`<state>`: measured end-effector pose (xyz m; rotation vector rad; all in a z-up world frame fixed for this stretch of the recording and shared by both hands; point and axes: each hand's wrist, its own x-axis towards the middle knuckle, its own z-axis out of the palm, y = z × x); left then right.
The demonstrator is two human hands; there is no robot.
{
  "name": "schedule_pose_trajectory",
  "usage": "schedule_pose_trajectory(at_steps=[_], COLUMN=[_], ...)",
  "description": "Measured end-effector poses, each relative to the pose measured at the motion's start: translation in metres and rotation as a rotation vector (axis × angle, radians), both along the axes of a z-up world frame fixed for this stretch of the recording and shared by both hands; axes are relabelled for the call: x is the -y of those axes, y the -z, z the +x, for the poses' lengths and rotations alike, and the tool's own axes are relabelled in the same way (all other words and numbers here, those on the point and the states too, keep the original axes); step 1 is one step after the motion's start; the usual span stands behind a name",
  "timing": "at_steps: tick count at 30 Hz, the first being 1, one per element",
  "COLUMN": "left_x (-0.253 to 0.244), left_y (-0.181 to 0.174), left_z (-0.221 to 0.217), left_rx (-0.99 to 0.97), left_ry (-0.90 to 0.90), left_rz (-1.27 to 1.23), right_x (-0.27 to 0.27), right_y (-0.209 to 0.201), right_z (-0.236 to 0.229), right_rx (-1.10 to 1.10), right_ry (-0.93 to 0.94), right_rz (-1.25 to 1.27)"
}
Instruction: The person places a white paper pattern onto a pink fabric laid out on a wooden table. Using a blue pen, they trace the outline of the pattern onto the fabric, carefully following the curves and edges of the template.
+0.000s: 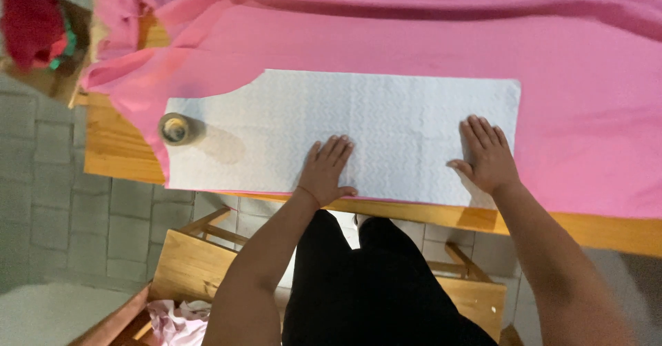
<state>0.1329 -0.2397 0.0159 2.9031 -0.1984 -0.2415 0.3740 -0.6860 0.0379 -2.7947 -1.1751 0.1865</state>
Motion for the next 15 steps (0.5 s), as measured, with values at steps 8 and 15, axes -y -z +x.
schedule_pose_trajectory(at_steps=[8,15], left_x=[-0.017,-0.029], left_y=[0.019,0.010], left_z=[0.034,0.036], left_rx=[0.314,0.357], left_ry=[0.090,0.109], left_rz=[-0.040,-0.094], right_x=[-0.040,-0.338], right_y=[-0.022,-0.080], right_z=[0.063,0.151], right_rx=[0.110,0.224], right_ry=[-0.022,-0.363], right_rz=[-0.052,0.410])
